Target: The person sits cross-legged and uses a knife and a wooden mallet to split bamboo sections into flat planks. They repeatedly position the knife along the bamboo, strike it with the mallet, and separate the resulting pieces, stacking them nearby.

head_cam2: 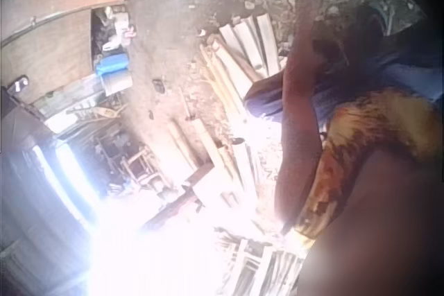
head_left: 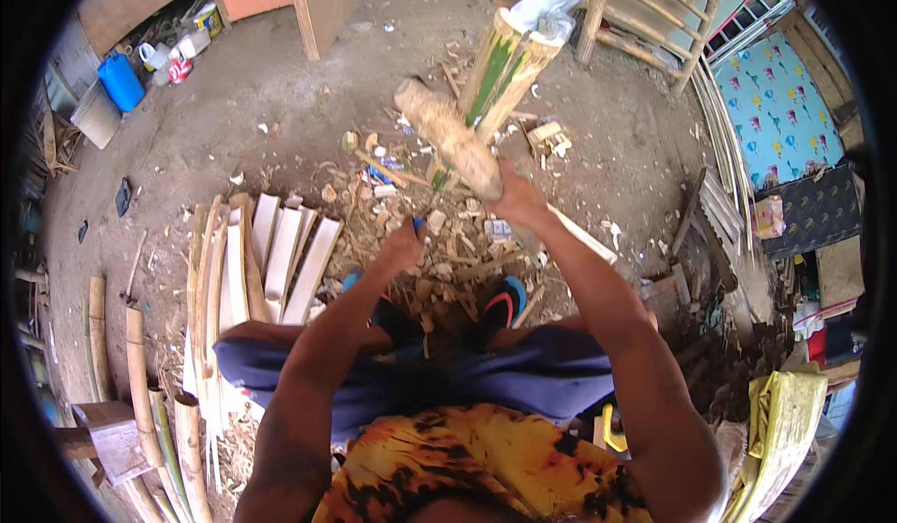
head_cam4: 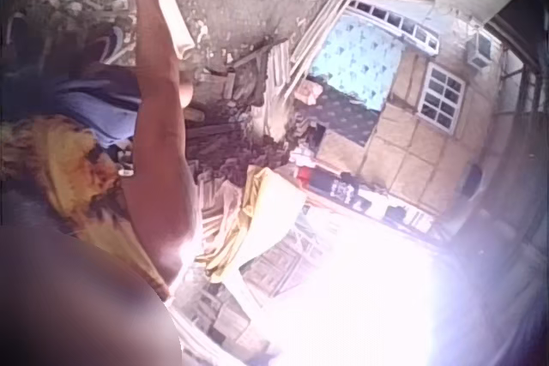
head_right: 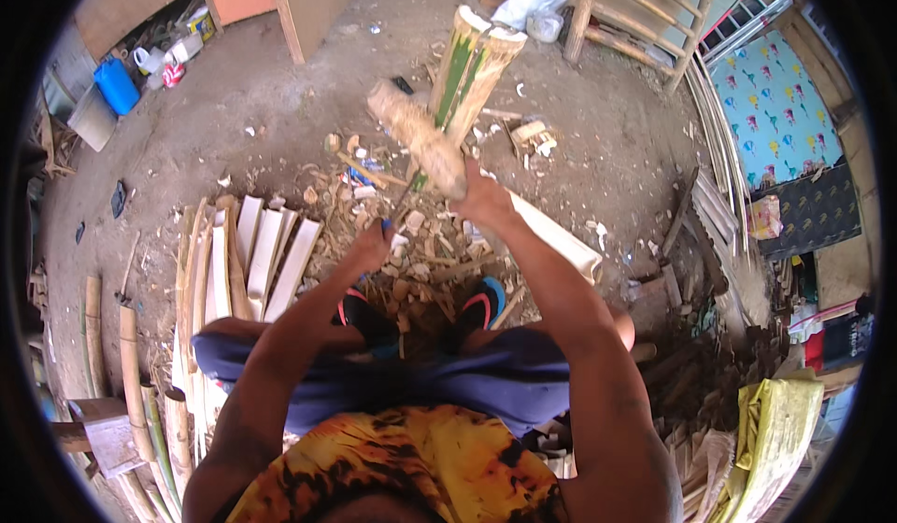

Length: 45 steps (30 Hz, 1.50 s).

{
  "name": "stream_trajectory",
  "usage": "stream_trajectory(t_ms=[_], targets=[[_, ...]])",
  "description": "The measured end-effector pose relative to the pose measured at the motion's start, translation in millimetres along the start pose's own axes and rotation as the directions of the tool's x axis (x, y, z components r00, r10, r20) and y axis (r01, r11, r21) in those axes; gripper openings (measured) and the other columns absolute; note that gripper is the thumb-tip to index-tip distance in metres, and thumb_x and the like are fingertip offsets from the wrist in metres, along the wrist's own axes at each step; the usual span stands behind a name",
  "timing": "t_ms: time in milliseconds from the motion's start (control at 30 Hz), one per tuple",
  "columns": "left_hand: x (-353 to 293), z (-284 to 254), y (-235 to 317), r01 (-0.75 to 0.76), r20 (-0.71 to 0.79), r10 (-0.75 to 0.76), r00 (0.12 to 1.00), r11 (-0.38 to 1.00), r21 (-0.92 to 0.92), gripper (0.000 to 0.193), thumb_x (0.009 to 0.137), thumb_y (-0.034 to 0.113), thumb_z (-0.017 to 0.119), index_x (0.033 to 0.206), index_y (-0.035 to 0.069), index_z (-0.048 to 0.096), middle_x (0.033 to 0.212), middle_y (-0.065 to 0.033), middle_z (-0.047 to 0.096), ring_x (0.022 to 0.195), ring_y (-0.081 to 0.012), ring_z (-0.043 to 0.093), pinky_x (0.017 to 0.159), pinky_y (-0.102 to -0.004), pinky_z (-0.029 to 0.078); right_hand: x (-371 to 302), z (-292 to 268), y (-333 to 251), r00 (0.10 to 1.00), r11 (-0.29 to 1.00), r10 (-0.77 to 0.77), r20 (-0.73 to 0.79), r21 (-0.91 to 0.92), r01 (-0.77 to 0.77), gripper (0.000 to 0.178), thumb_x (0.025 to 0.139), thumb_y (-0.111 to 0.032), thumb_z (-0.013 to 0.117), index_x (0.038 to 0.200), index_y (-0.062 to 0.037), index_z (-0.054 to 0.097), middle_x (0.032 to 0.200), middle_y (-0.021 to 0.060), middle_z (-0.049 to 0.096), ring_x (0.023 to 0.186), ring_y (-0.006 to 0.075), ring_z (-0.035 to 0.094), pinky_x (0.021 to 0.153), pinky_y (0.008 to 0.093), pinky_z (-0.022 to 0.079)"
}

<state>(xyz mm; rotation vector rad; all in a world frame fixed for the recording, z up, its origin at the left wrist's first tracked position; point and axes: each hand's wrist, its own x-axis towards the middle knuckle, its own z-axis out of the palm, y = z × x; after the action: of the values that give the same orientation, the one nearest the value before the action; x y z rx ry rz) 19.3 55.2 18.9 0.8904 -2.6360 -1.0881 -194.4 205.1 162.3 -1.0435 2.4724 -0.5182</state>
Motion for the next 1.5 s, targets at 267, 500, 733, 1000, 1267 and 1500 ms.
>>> stream_trajectory(t_ms=[267, 500, 733, 1000, 1267, 1500], targets=[[26.5, 16.5, -16.4, 0.101, 0.125, -0.093, 0.988, 0.993, -0.056, 0.055, 0.105, 0.048, 0.045, 0.126, -0.002, 0.051, 0.092, -0.0323, 0.069, 0.089, -0.0517, 0.068, 0.076, -0.0583, 0.054, -28.7, -103.6, -60.9, 0.894, 0.816, -0.037, -0.447, 0.502, 0.285, 0.084, 0.085, -0.017, 0.081, 0.15, -0.0037, 0.03, 0.127, 0.0213, 0.063, 0.105, 0.0302, 0.068, 0.09, 0.042, 0.061], [47.4, 49.7, -46.4, 0.135, 0.173, -0.126, 0.977, 0.99, -0.04, 0.051, 0.105, 0.044, 0.049, 0.124, -0.003, 0.051, 0.092, -0.0324, 0.068, 0.089, -0.0501, 0.068, 0.073, -0.0583, 0.051, 36.3, 36.9, 7.4, 0.884, 0.971, -0.162, -0.439, 0.086, 0.221, 0.106, 0.079, -0.032, 0.082, 0.16, -0.0119, 0.016, 0.13, 0.0286, 0.058, 0.123, 0.0391, 0.06, 0.105, 0.0449, 0.05], [-14.0, 85.9, -104.6, 0.345, 0.268, -0.331, 0.905, 0.938, -0.006, 0.056, 0.101, 0.043, 0.051, 0.129, -0.006, 0.05, 0.105, -0.0345, 0.068, 0.104, -0.0522, 0.065, 0.088, -0.0597, 0.05, 7.4, 198.4, 168.4, 0.988, 0.985, -0.017, 0.151, 0.171, -0.009, 0.107, 0.077, -0.047, 0.082, 0.157, -0.008, 0.023, 0.117, 0.026, 0.069, 0.108, 0.0453, 0.067, 0.097, 0.0504, 0.053], [-12.6, 110.8, -103.3, 0.18, 0.372, -0.222, 0.901, 0.973, 0.144, 0.044, 0.098, 0.039, 0.054, 0.118, 0.0, 0.063, 0.109, -0.0299, 0.069, 0.103, -0.0488, 0.066, 0.088, -0.0556, 0.051, 111.4, 97.9, 245.1, 0.863, 0.011, 0.482, -0.149, 0.986, 0.164, 0.087, 0.097, -0.057, 0.064, 0.159, -0.0122, 0.023, 0.162, 0.014, 0.031, 0.143, 0.0334, 0.039, 0.109, 0.0567, 0.042], [81.6, 79.9, -88.0, 0.219, -0.094, -0.226, 0.969, 0.972, -0.084, 0.034, 0.099, 0.034, 0.056, 0.112, 0.008, 0.072, 0.088, -0.021, 0.073, 0.081, -0.0394, 0.07, 0.073, -0.0493, 0.053, 174.0, 164.2, 224.1, 0.558, -0.264, 0.772, 0.304, 0.952, -0.153, 0.054, 0.097, -0.046, 0.069, 0.111, 0.0055, 0.06, 0.093, 0.0155, 0.066, 0.071, 0.0269, 0.067, 0.057, 0.0363, 0.059], [241.4, 67.7, -71.2, 0.108, -0.174, -0.129, 0.976, 0.986, -0.126, 0.045, 0.095, 0.03, 0.064, 0.126, -0.003, 0.062, 0.122, -0.0249, 0.067, 0.111, -0.0362, 0.067, 0.097, -0.0434, 0.053, 222.2, 149.5, 226.8, 0.533, -0.448, 0.751, 0.389, 0.894, -0.021, 0.052, 0.1, -0.039, 0.065, 0.125, 0.0061, 0.054, 0.105, 0.0203, 0.066, 0.077, 0.0315, 0.072, 0.064, 0.0386, 0.067]])
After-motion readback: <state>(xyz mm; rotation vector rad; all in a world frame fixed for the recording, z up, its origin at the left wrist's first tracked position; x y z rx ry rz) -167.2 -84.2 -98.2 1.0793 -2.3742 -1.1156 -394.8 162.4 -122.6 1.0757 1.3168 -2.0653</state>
